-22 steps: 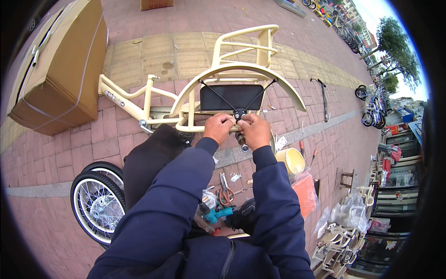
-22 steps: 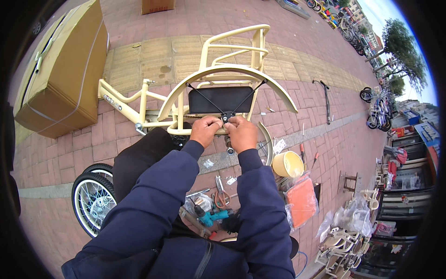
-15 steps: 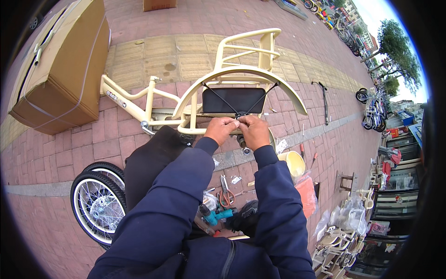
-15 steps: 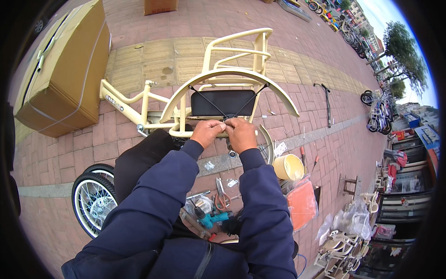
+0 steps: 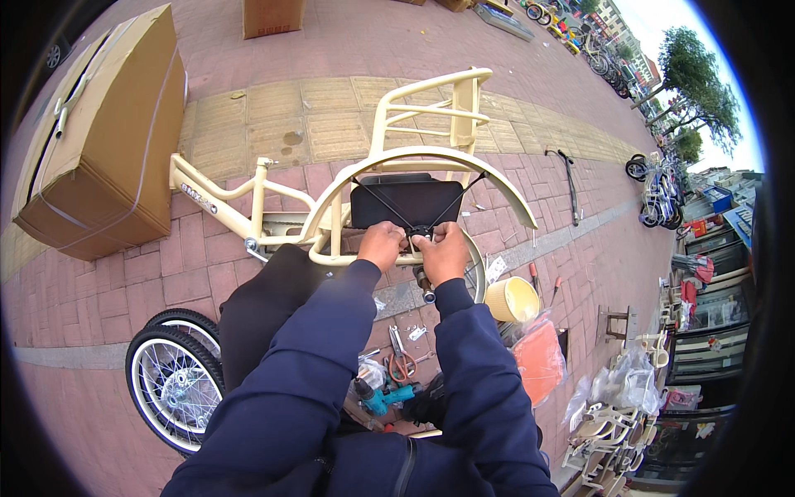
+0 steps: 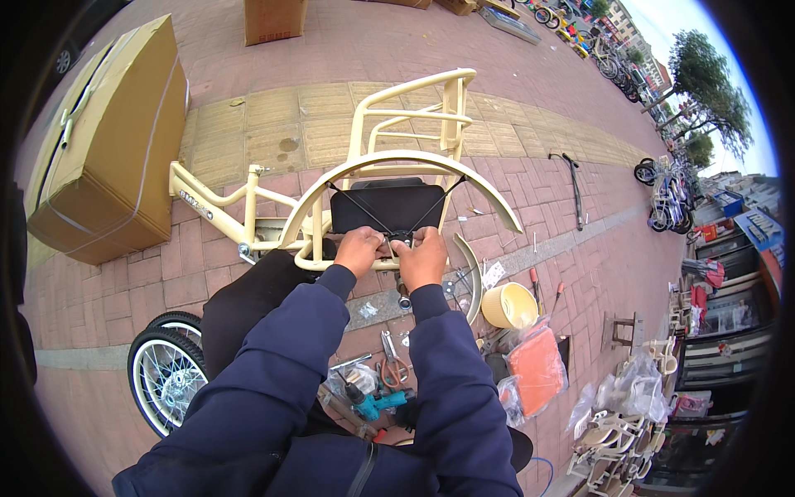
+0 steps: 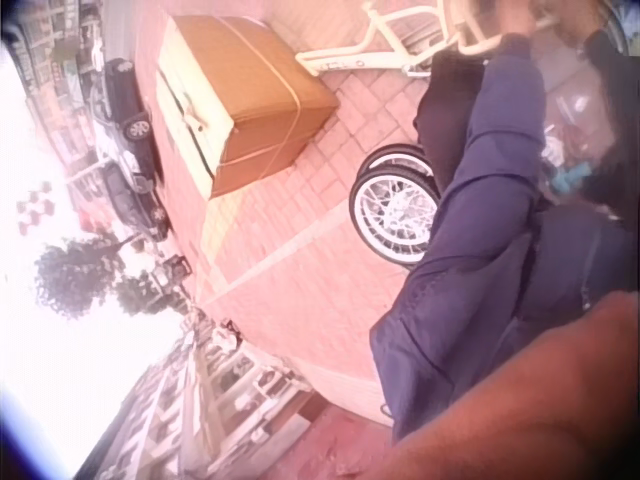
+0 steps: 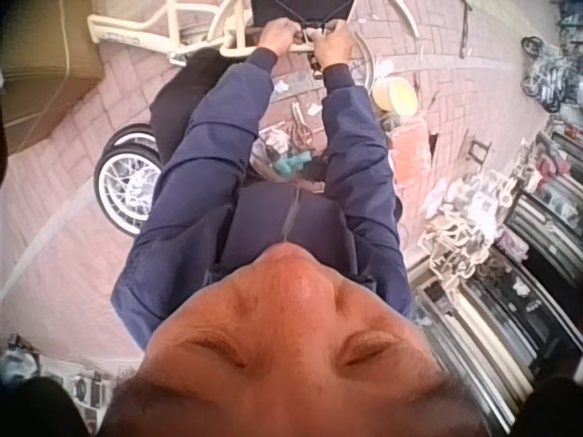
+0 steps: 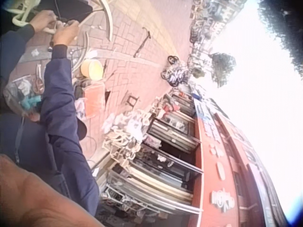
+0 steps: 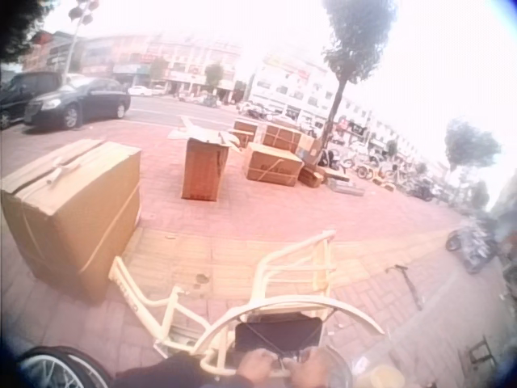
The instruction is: The person assembles a rickshaw by attaching the seat, wheel, and mudguard. They use a cordless drill and wrench to secure components, then install the wheel and attach the mudguard to the frame.
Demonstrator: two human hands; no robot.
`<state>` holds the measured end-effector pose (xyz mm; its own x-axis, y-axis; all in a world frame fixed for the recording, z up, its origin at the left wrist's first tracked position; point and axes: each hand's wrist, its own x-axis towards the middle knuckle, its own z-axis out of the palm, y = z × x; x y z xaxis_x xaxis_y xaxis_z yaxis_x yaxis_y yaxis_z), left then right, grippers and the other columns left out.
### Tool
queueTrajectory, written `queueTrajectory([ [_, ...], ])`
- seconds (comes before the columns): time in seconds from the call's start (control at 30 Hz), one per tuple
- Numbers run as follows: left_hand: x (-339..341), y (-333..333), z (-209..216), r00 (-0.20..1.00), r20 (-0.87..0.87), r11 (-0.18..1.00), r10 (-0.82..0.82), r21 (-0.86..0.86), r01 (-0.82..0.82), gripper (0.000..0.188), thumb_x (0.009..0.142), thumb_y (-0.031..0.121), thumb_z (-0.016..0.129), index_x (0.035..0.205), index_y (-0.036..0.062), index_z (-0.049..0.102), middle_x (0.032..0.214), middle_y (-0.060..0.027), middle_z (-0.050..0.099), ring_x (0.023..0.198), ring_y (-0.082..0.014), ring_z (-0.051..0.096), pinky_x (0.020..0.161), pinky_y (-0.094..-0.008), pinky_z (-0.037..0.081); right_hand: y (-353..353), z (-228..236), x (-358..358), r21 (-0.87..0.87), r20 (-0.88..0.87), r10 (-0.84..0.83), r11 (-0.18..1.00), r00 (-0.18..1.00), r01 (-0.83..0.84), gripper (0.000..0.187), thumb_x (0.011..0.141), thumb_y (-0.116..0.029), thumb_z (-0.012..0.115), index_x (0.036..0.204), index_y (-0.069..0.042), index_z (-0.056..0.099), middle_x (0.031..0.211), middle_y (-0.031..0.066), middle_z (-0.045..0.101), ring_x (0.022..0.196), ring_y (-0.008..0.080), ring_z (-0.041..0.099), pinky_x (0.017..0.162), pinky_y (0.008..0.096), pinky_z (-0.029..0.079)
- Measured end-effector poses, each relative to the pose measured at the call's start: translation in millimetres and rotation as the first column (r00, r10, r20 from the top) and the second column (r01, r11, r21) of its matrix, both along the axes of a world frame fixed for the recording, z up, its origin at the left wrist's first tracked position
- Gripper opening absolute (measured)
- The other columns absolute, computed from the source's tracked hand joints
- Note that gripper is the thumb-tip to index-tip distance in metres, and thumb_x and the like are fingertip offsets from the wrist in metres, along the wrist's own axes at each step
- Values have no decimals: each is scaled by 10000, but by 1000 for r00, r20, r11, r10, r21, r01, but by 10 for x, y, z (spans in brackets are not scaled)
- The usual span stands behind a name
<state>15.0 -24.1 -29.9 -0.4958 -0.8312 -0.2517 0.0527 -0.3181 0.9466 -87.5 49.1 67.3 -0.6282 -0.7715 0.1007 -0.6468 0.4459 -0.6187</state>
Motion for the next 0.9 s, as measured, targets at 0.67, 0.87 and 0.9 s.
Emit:
queueTrajectory([
  [0.67, 87, 129, 306, 1000, 3, 990, -4, 139, 3, 142, 936, 81, 594, 990, -38, 648, 832, -69, 681, 679, -115, 665, 605, -225, 545, 134, -149, -69, -32, 61, 11, 999, 998, -9, 398, 659, -251, 840, 821, -32, 550, 744, 139, 626, 720, 338, 630, 676, 417, 501],
  [0.87, 58, 145, 238, 1000, 3, 993, 4, 119, -4, 159, 944, 65, 578, 1030, -46, 651, 813, -66, 678, 658, -106, 650, 606, -222, 541, 130, -183, -85, -44, 76, 8, 999, 997, -5, 395, 659, -256, 834, 821, -28, 554, 743, 141, 625, 716, 339, 629, 675, 419, 501],
  [0.9, 57, 143, 231, 1000, -5, 991, -2, 131, 3, 165, 945, 61, 574, 1041, -50, 650, 815, -67, 677, 658, -106, 648, 607, -221, 541, 129, -184, -85, -56, 72, 12, 998, 997, -8, 393, 659, -254, 833, 820, -28, 555, 742, 141, 624, 713, 339, 628, 673, 419, 500],
])
